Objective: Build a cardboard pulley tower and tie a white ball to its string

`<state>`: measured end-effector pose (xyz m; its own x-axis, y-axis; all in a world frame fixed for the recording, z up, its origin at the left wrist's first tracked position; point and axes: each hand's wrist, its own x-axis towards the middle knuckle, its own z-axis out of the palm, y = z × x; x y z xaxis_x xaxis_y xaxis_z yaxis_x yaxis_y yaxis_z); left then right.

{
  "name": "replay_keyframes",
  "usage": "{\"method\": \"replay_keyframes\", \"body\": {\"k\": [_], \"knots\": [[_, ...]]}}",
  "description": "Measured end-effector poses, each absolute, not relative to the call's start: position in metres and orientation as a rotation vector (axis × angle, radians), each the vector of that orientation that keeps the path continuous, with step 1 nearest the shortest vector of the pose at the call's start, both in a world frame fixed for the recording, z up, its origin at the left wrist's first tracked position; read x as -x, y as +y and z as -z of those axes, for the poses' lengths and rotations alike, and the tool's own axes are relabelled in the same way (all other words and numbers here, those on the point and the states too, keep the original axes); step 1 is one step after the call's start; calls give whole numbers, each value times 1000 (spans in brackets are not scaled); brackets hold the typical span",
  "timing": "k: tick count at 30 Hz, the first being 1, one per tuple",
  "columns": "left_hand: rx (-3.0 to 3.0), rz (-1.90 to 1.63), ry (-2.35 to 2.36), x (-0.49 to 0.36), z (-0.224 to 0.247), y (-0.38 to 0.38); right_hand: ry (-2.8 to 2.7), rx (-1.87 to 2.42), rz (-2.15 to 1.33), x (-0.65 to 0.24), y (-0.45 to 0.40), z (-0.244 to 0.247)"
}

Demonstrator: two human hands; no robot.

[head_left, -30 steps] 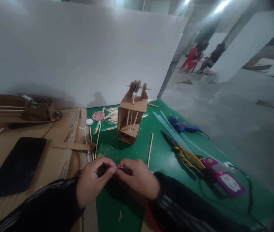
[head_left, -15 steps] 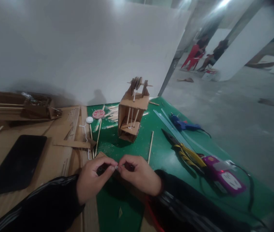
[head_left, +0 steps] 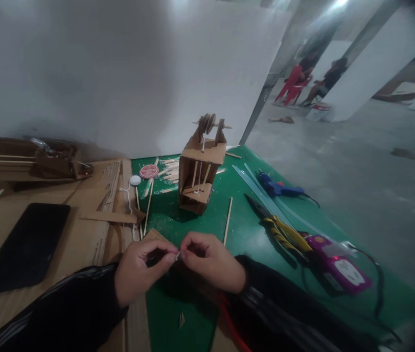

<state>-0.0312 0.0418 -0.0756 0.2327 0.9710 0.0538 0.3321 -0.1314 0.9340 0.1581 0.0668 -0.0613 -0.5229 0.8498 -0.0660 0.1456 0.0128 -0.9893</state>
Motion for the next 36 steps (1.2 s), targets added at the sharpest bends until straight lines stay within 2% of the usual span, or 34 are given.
{"method": "replay_keyframes", "body": {"k": [13, 25, 30, 36], "knots": [[-1762, -1055, 1354, 26, 78, 39, -1816, 982, -1510, -158, 63, 67], [-2458, -1139, 1365, 28, 88, 33, -1759, 963, -1475, -156, 63, 66], [-2343, -1224, 1347, 26, 87, 33, -1878, 961, -1324, -156, 60, 62], [-2274, -1111, 1312, 26, 80, 32, -1663, 1001, -1507, -157, 62, 61]]}}
